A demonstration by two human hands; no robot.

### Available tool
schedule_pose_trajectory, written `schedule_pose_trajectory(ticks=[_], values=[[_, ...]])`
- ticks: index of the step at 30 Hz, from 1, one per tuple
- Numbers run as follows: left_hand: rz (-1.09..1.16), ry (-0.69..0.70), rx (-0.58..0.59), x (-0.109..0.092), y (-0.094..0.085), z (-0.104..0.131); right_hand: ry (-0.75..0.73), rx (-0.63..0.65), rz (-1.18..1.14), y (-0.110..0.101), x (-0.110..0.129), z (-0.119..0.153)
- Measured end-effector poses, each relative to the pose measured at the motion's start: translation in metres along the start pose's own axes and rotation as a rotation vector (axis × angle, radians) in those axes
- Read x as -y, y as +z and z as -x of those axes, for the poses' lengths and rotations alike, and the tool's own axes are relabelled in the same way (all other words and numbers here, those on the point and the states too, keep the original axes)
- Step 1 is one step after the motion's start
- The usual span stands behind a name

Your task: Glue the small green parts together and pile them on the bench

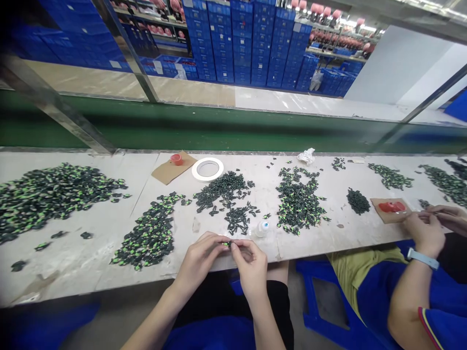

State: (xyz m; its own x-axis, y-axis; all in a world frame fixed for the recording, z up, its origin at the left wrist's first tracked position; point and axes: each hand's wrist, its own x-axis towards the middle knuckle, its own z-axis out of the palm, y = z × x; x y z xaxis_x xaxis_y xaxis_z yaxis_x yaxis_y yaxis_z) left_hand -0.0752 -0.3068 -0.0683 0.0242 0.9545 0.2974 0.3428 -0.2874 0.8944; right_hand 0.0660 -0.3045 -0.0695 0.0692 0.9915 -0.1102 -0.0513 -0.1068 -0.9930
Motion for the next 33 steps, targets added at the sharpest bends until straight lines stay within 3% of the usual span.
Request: schedule_pose_trajectory(ticks=[5, 9, 12, 18, 23, 33], values=[[0.003, 0.070, 0.007, -0.003, -0.001, 0.001, 0.049, 0.026, 0.002, -0.004, 0.005, 0.001], [0.030, 0.084, 0.036, -0.003, -0.003, 0.000, -0.019, 0.007, -0.003, -0.004, 0.008, 0.001], [0.076, -0.001, 0.058, -0.004, -0.003, 0.000, -0.115, -0.012, 0.002, -0.003, 0.008, 0.000], [0.149, -0.254, -0.017, -0.012, -0.001, 0.002, -0.231, 0.011, 0.062, -0.004, 0.006, 0.000], [0.132, -0.249, -0.006, -0.019, -0.003, 0.002, -0.210, 0.011, 0.080, -0.007, 0.003, 0.000], [0.100, -0.257, -0.016, -0.025, -0.004, 0.003, -0.323, 0.064, 0.142, -0.005, 0.004, 0.002]])
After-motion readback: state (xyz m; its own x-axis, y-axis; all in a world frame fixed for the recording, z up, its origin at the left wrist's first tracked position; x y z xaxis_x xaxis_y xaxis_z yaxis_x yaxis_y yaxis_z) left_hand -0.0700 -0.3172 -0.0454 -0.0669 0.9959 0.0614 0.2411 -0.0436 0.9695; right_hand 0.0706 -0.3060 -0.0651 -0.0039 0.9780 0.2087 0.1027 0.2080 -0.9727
